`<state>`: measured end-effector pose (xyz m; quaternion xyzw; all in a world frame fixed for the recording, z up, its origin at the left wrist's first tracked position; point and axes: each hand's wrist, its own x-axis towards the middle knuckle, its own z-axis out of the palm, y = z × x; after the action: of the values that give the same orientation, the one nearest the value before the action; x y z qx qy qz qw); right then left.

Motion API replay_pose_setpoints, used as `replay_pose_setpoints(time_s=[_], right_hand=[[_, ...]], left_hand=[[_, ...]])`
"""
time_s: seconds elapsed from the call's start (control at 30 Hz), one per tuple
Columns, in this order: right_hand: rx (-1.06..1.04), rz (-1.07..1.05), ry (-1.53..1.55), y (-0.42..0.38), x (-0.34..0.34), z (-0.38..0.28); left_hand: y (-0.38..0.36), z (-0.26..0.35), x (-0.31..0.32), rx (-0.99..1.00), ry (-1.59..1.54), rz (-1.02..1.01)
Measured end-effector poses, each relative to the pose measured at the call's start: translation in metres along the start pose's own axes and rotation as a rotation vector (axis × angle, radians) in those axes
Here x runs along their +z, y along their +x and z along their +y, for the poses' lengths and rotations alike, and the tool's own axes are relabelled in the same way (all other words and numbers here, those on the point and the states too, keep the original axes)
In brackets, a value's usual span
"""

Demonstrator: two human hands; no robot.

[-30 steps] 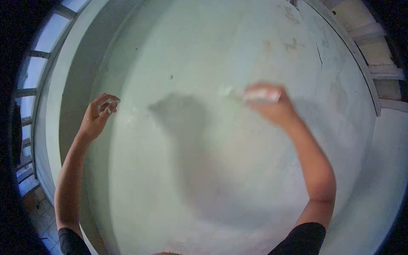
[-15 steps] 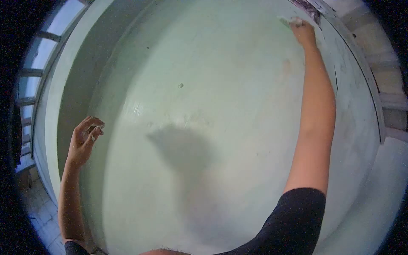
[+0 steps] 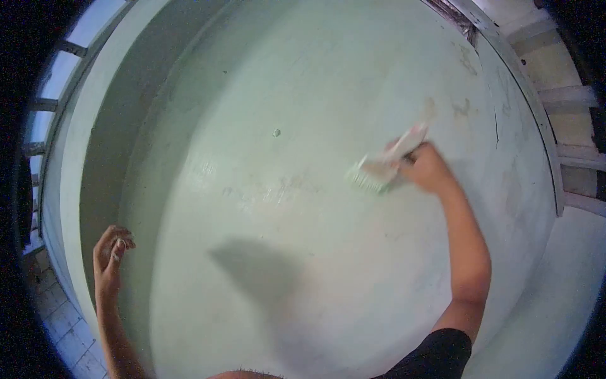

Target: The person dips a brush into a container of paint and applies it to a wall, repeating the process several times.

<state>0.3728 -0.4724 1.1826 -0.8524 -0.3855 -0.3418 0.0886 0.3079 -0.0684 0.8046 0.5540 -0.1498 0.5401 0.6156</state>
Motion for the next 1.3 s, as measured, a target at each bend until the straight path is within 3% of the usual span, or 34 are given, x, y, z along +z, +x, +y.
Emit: replay_pose_setpoints(time_s=[0.07, 0.1, 0.13, 0.2, 0.27, 0.3, 0.37, 0.47, 0.53, 0.6, 0.8, 0.87, 0.9, 0.93, 1.03, 1.07, 1.13, 1.17, 1.23, 1.27, 1.3], right_hand=[[0.008, 0.190, -0.127, 0.047, -0.049, 0.015], [-0.029, 0.293, -0.020, 0.063, -0.069, 0.008], [-0.138, 0.405, -0.164, 0.097, -0.109, 0.035], [-0.109, 0.541, -0.241, 0.151, -0.177, 0.057], [-0.128, 0.791, -0.568, 0.184, -0.209, 0.047], [-0.129, 0.788, -0.561, 0.199, -0.222, 0.045], [0.034, 1.037, -0.817, 0.219, -0.235, 0.043], [-0.089, 1.061, -0.781, 0.223, -0.235, 0.043], [-0.054, 1.064, -0.927, 0.211, -0.217, 0.042], [-0.199, 0.979, -0.800, 0.198, -0.194, 0.045], [-0.269, 0.437, -0.593, 0.046, -0.050, -0.002], [-0.268, 0.310, -0.542, 0.019, -0.045, -0.012], [-0.430, 0.413, -0.694, 0.022, -0.060, -0.003], [-0.406, 0.530, -0.707, 0.028, -0.080, 0.001], [-0.093, 0.868, -0.734, 0.070, -0.127, -0.011], [-0.032, 0.920, -0.729, 0.081, -0.124, -0.020], [-0.177, 0.930, -0.708, 0.089, -0.112, -0.013], [-0.152, 0.929, -0.695, 0.085, -0.086, -0.001], [-0.021, 1.291, -0.926, 0.071, -0.030, 0.013], [-0.323, 0.669, -0.706, 0.025, -0.016, -0.007], [-0.302, 0.459, -0.654, -0.003, -0.019, 0.064]], left_hand=[[-0.011, -0.008, 0.003, -0.016, -0.015, 0.008], [-0.017, -0.011, 0.004, -0.034, -0.031, 0.011], [-0.020, -0.014, 0.007, -0.051, -0.047, 0.016], [-0.021, -0.015, 0.012, -0.066, -0.052, 0.002], [-0.021, -0.015, 0.018, -0.099, -0.063, -0.005], [-0.021, -0.019, 0.018, -0.090, -0.066, -0.009], [-0.023, -0.022, 0.022, -0.088, -0.076, 0.008], [-0.023, -0.018, 0.025, -0.094, -0.086, 0.005], [-0.021, -0.019, 0.027, -0.102, -0.045, -0.059], [-0.021, -0.024, 0.030, -0.108, -0.069, -0.059], [-0.029, -0.034, 0.026, -0.153, -0.071, -0.069], [-0.035, -0.031, 0.029, -0.153, -0.088, -0.054], [-0.037, -0.025, 0.034, -0.162, -0.074, -0.062], [-0.036, -0.023, 0.037, -0.174, -0.066, -0.083], [-0.045, -0.021, 0.054, -0.118, -0.076, -0.139], [-0.048, -0.021, 0.061, -0.153, -0.051, -0.176], [-0.050, -0.025, 0.069, -0.112, -0.109, -0.181], [-0.051, -0.030, 0.069, -0.094, -0.094, -0.226], [-0.049, -0.037, 0.069, -0.120, -0.102, -0.263], [-0.055, -0.043, 0.070, -0.135, -0.120, -0.277], [-0.059, -0.045, 0.068, -0.134, -0.124, -0.284]])
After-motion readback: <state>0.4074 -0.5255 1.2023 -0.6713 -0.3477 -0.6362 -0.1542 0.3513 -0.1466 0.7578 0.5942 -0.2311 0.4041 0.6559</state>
